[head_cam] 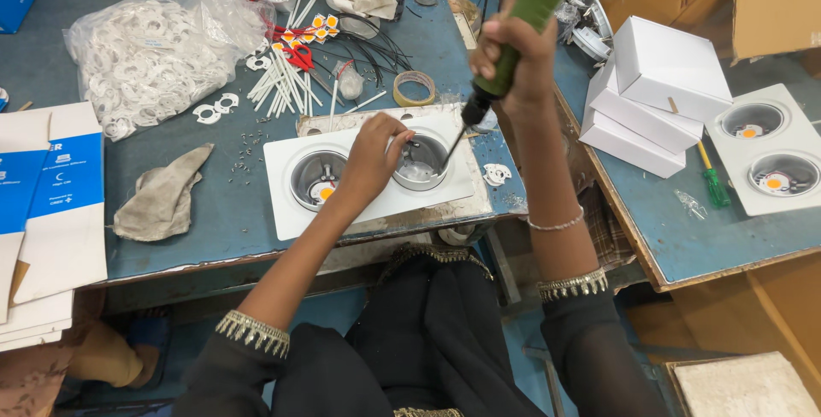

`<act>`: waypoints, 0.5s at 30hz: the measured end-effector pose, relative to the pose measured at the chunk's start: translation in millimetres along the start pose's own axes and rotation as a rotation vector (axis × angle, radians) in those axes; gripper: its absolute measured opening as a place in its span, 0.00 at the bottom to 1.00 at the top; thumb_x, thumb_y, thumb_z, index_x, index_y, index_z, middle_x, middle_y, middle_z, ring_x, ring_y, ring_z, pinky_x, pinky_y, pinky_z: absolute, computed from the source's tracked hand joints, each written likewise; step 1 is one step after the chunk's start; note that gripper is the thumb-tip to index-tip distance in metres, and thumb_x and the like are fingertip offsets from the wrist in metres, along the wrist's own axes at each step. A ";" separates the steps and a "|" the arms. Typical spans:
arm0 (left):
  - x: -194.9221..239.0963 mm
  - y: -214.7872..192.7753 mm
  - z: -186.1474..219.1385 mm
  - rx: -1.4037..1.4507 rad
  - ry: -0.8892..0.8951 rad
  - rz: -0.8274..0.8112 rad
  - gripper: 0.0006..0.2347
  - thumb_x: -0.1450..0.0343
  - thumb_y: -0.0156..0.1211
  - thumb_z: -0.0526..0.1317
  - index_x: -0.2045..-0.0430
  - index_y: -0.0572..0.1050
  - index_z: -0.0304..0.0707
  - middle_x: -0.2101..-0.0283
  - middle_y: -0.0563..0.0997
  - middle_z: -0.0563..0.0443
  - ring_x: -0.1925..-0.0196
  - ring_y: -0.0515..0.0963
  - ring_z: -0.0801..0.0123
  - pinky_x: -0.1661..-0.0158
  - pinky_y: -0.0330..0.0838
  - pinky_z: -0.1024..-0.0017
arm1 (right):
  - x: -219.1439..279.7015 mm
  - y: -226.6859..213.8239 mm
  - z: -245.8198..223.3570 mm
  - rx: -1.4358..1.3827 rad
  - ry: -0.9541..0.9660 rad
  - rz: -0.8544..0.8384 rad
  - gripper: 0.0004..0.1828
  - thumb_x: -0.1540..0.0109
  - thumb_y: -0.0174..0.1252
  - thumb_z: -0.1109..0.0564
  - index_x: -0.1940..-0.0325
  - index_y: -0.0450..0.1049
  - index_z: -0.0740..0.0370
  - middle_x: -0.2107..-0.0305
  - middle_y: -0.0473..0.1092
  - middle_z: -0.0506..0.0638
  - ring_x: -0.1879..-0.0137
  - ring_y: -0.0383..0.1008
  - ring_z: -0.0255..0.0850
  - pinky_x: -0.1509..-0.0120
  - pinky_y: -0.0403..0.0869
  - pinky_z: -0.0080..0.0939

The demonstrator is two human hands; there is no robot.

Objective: The person assembles an LED lighting fixture by inserting components into a white metal housing, connecting wires, and using an electric screwdriver to secure the internal parts.

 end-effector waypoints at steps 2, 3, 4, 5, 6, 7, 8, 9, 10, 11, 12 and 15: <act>6.8 -7.5 11.6 0.095 -0.130 0.004 0.08 0.25 0.61 0.38 0.66 0.77 0.28 0.64 0.81 0.42 0.64 0.80 0.61 0.61 0.72 0.69 | 13.1 0.0 -11.8 -0.014 0.061 -0.001 0.12 0.42 0.62 0.61 0.64 0.63 0.58 0.84 0.60 0.45 0.82 0.62 0.34 0.76 0.69 0.38; 10.2 -11.2 18.9 0.138 -0.141 0.012 0.08 0.25 0.60 0.38 0.66 0.78 0.29 0.67 0.81 0.44 0.67 0.80 0.65 0.63 0.72 0.70 | 20.2 -0.8 -15.5 -0.020 0.092 -0.001 0.12 0.43 0.62 0.60 0.64 0.63 0.57 0.85 0.59 0.44 0.82 0.62 0.35 0.76 0.69 0.38; 13.7 -14.4 25.0 0.180 -0.152 0.020 0.08 0.25 0.60 0.38 0.66 0.78 0.29 0.70 0.82 0.46 0.69 0.80 0.68 0.65 0.72 0.72 | 26.0 -1.2 -18.6 -0.029 0.105 -0.023 0.12 0.43 0.61 0.60 0.64 0.63 0.58 0.84 0.59 0.45 0.82 0.62 0.34 0.76 0.68 0.37; 17.3 -16.7 30.2 0.223 -0.164 0.028 0.08 0.25 0.59 0.38 0.66 0.78 0.29 0.72 0.82 0.47 0.72 0.80 0.71 0.67 0.72 0.73 | 31.5 -3.1 -21.4 -0.038 0.119 -0.044 0.12 0.42 0.61 0.61 0.64 0.63 0.58 0.84 0.60 0.45 0.81 0.61 0.34 0.77 0.67 0.36; 20.9 -17.8 34.4 0.282 -0.177 0.020 0.08 0.25 0.59 0.38 0.65 0.79 0.29 0.72 0.82 0.49 0.71 0.80 0.74 0.67 0.73 0.75 | 36.7 -5.9 -24.3 -0.048 0.132 -0.066 0.12 0.42 0.61 0.61 0.63 0.63 0.59 0.83 0.60 0.46 0.81 0.61 0.34 0.77 0.65 0.35; 24.8 -18.9 37.6 0.341 -0.189 0.013 0.08 0.24 0.59 0.38 0.64 0.79 0.30 0.72 0.83 0.50 0.70 0.80 0.76 0.66 0.73 0.76 | 43.0 -10.9 -27.2 -0.008 0.148 -0.063 0.12 0.42 0.62 0.61 0.62 0.63 0.60 0.82 0.61 0.47 0.80 0.61 0.35 0.74 0.67 0.37; 28.6 -19.2 40.5 0.400 -0.202 0.006 0.08 0.24 0.58 0.38 0.63 0.79 0.30 0.72 0.83 0.52 0.69 0.80 0.79 0.65 0.73 0.78 | 49.6 -16.0 -30.1 0.032 0.163 -0.060 0.12 0.42 0.62 0.61 0.61 0.64 0.60 0.81 0.62 0.47 0.79 0.62 0.35 0.72 0.68 0.38; 33.9 -18.5 41.2 0.447 -0.253 -0.002 0.08 0.25 0.59 0.38 0.63 0.79 0.30 0.72 0.83 0.52 0.70 0.79 0.80 0.67 0.72 0.79 | 55.0 -20.7 -32.5 0.072 0.179 -0.055 0.13 0.42 0.62 0.62 0.60 0.64 0.61 0.80 0.62 0.48 0.78 0.63 0.36 0.69 0.69 0.40; 39.4 -17.6 42.0 0.495 -0.304 -0.011 0.08 0.25 0.59 0.39 0.63 0.79 0.30 0.72 0.83 0.52 0.70 0.79 0.80 0.68 0.71 0.79 | 57.9 -24.8 -35.3 0.098 0.183 -0.057 0.13 0.41 0.63 0.62 0.60 0.64 0.61 0.80 0.63 0.50 0.78 0.63 0.37 0.67 0.69 0.41; 44.5 -16.0 43.0 0.543 -0.356 -0.021 0.08 0.25 0.60 0.39 0.63 0.80 0.30 0.72 0.82 0.52 0.70 0.78 0.81 0.69 0.70 0.80 | 60.7 -28.8 -38.3 0.124 0.189 -0.058 0.13 0.41 0.63 0.62 0.59 0.65 0.62 0.80 0.64 0.51 0.77 0.64 0.37 0.65 0.69 0.42; 47.7 -16.4 45.7 0.558 -0.364 -0.016 0.09 0.25 0.60 0.39 0.63 0.80 0.30 0.72 0.83 0.52 0.70 0.78 0.81 0.69 0.70 0.80 | 63.3 -31.8 -40.6 0.150 0.195 -0.059 0.13 0.40 0.63 0.62 0.58 0.65 0.63 0.80 0.64 0.52 0.77 0.65 0.38 0.62 0.69 0.43; 56.2 -18.5 52.5 0.615 -0.378 0.000 0.09 0.26 0.61 0.39 0.62 0.81 0.29 0.71 0.84 0.52 0.69 0.79 0.81 0.69 0.71 0.81 | 71.4 -35.3 -49.2 0.255 0.168 -0.020 0.15 0.38 0.63 0.59 0.52 0.67 0.64 0.69 0.69 0.55 0.64 0.72 0.42 0.49 0.75 0.48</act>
Point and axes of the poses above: each hand's wrist, its own x-axis away from the middle knuckle, its own y-axis out of the palm, z = x × y, the point moved 6 cm from there along -x, towards the middle knuckle
